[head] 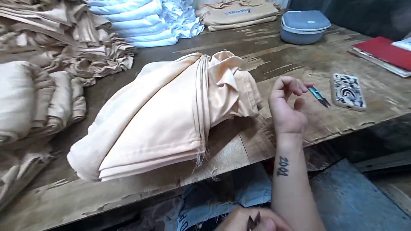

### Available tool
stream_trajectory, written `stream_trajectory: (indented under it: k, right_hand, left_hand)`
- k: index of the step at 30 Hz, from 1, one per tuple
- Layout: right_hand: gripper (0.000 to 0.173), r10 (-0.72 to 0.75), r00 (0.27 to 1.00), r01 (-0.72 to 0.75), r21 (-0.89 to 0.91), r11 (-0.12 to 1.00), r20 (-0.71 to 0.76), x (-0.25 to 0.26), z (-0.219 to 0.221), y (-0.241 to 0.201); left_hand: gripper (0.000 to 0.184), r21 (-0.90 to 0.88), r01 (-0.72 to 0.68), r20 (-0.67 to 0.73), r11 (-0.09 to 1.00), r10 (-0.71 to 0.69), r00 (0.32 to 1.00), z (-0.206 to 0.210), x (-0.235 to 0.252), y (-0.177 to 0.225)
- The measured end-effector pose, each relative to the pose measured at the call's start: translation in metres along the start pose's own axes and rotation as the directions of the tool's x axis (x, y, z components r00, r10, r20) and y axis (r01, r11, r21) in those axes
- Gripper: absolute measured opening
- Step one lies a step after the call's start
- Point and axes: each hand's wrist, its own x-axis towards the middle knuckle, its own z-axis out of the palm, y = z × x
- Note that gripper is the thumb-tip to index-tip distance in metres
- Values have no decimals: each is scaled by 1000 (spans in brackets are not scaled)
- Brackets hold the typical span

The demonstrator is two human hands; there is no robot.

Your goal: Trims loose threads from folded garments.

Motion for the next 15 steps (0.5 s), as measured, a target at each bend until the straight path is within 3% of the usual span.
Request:
stream_trajectory:
  k: [2, 5, 7, 8, 9, 10, 11, 12, 13, 15]
  right_hand:
    - [49, 22, 999, -24, -71, 997, -39, -6, -7, 3]
    - [56, 61, 989, -114, -431, 895, -137, -26, -18, 12]
    - [53, 93, 994, -97, -789, 606, -50, -47, -25, 22]
    - [44, 151, 986, 5, -933, 360, 64, -58, -31, 24]
    - [28, 252, 950, 160, -981, 110, 184, -68, -39, 24]
    - [25, 361, 895, 324, -938, -125, 262, -76, -44, 24]
    - [37, 446, 845, 453, -838, -305, 294, -84, -49, 25]
    - [43, 503, 805, 541, -736, -407, 313, -91, -55, 27]
    - [35, 528, 777, 600, -660, -453, 344, -96, -62, 26]
    - [12, 480, 776, 618, -648, -446, 410, -104, -71, 17]
  left_hand:
    - [48, 164, -166, -184, 972, 196, 963, -6, 5, 1]
    - [52, 565, -342, -320, 751, 582, 748, -40, 4, 19]
    - [49, 547, -424, -405, 722, 671, 621, -60, -8, 46]
    - [45, 541, -425, -464, 725, 680, 568, -65, -17, 60]
    - [41, 552, -398, -523, 732, 676, 519, -69, -24, 73]
    - [36, 588, -336, -571, 736, 672, 471, -71, -29, 83]
    - [30, 650, -227, -602, 725, 674, 427, -75, -33, 91]
    - [24, 721, -63, -613, 690, 678, 407, -78, -37, 98]
    - [21, 779, 123, -604, 615, 684, 408, -82, -41, 102]
    - [37, 821, 385, -565, 421, 696, 444, -87, -46, 104]
